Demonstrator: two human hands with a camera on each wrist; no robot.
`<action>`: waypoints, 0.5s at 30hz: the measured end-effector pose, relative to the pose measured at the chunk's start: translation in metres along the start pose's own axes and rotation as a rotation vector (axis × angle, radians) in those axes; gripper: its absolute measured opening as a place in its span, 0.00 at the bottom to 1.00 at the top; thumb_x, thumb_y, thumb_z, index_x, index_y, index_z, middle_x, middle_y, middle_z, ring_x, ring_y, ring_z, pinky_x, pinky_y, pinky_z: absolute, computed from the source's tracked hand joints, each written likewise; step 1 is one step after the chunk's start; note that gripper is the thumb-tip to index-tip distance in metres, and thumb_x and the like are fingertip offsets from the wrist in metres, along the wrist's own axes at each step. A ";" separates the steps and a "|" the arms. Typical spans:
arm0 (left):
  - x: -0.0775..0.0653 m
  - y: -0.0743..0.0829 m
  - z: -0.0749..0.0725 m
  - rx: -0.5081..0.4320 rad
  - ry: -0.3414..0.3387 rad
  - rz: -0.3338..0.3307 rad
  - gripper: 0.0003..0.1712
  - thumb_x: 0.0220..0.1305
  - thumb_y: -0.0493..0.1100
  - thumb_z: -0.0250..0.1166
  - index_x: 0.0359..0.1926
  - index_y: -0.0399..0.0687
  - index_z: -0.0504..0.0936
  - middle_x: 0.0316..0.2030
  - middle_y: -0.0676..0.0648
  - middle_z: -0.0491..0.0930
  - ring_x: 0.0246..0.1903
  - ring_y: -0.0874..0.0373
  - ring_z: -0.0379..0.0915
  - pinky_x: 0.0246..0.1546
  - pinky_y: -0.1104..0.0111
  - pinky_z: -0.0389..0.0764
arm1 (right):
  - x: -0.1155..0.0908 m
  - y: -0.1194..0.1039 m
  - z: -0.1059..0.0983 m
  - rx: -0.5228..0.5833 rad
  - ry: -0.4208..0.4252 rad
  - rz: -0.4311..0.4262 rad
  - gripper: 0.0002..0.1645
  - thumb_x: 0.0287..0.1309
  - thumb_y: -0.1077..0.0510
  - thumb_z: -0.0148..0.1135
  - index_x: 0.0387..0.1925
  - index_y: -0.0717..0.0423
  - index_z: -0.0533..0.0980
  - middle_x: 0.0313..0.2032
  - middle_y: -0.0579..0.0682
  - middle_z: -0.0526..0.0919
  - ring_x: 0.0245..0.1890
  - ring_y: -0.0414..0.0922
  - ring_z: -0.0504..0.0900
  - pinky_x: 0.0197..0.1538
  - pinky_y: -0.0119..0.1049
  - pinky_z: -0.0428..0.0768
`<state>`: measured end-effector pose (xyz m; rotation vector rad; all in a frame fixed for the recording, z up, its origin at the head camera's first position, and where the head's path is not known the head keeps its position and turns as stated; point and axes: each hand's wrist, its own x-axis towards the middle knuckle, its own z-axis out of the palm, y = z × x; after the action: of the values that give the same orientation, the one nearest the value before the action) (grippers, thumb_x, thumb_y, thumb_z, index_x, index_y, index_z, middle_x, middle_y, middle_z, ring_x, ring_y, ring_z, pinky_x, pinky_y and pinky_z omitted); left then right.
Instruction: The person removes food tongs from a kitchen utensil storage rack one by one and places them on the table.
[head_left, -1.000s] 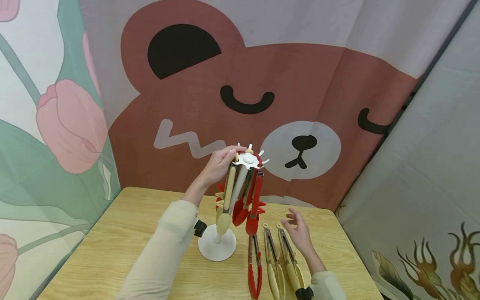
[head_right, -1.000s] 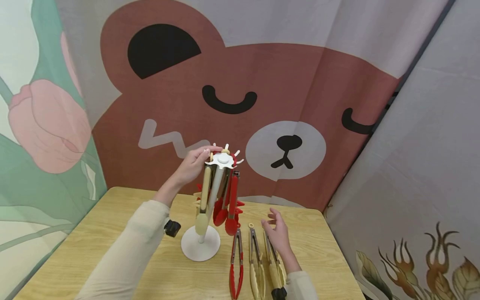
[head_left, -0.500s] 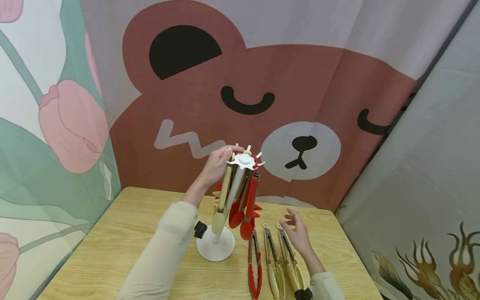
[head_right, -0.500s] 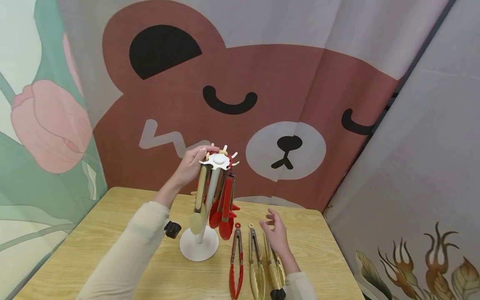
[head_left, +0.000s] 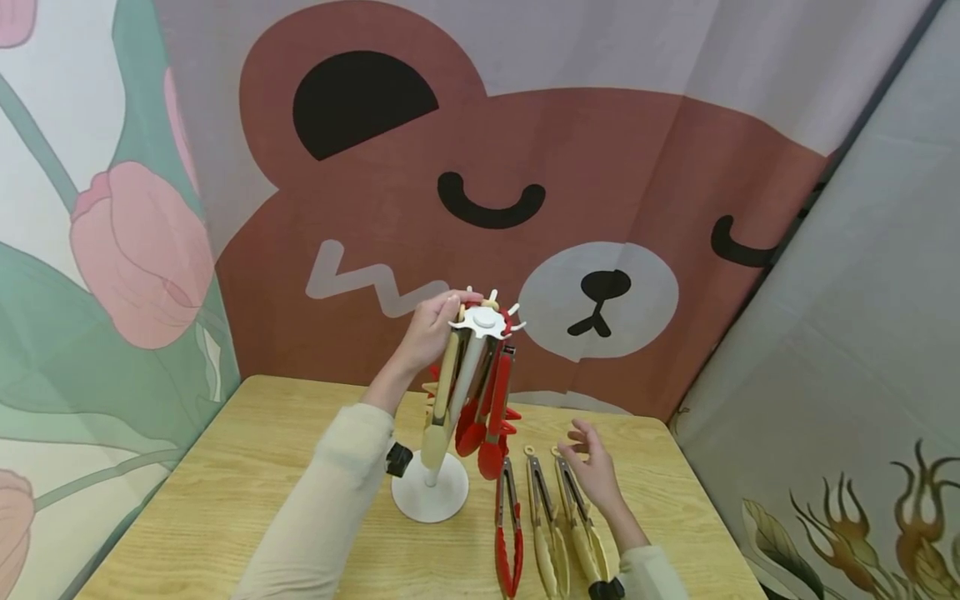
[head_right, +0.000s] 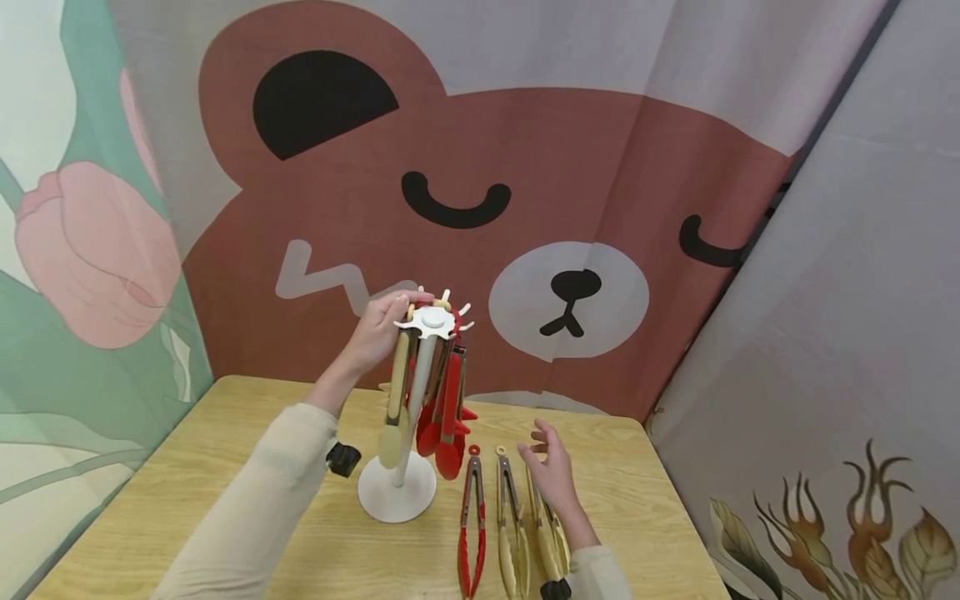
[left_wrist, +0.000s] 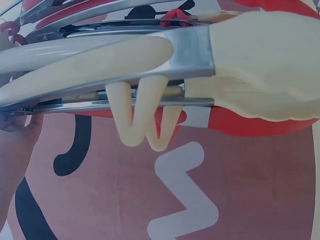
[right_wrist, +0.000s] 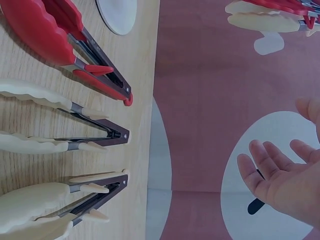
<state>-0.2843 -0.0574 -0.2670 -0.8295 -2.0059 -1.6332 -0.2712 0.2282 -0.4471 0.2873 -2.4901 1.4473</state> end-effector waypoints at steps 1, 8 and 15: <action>0.000 0.000 0.000 0.002 0.001 -0.002 0.18 0.68 0.31 0.40 0.47 0.25 0.74 0.45 0.33 0.74 0.47 0.45 0.68 0.51 0.58 0.66 | 0.000 0.000 0.000 0.002 0.001 -0.005 0.29 0.58 0.62 0.55 0.59 0.67 0.59 0.49 0.66 0.70 0.43 0.56 0.73 0.37 0.38 0.73; 0.001 -0.001 0.000 0.005 -0.001 0.011 0.18 0.67 0.31 0.40 0.46 0.23 0.74 0.44 0.32 0.74 0.45 0.44 0.69 0.50 0.57 0.67 | -0.001 0.005 0.001 0.002 0.005 -0.035 0.30 0.58 0.62 0.56 0.59 0.68 0.59 0.48 0.67 0.71 0.42 0.56 0.74 0.36 0.38 0.74; 0.001 0.000 -0.001 -0.008 -0.013 0.000 0.18 0.67 0.30 0.39 0.46 0.24 0.74 0.45 0.32 0.74 0.47 0.44 0.68 0.51 0.57 0.66 | -0.003 0.005 0.000 -0.003 0.008 -0.032 0.29 0.58 0.61 0.55 0.59 0.66 0.60 0.48 0.66 0.71 0.42 0.56 0.74 0.38 0.39 0.74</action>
<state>-0.2850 -0.0580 -0.2659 -0.8452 -2.0095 -1.6408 -0.2697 0.2309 -0.4525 0.3195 -2.4700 1.4291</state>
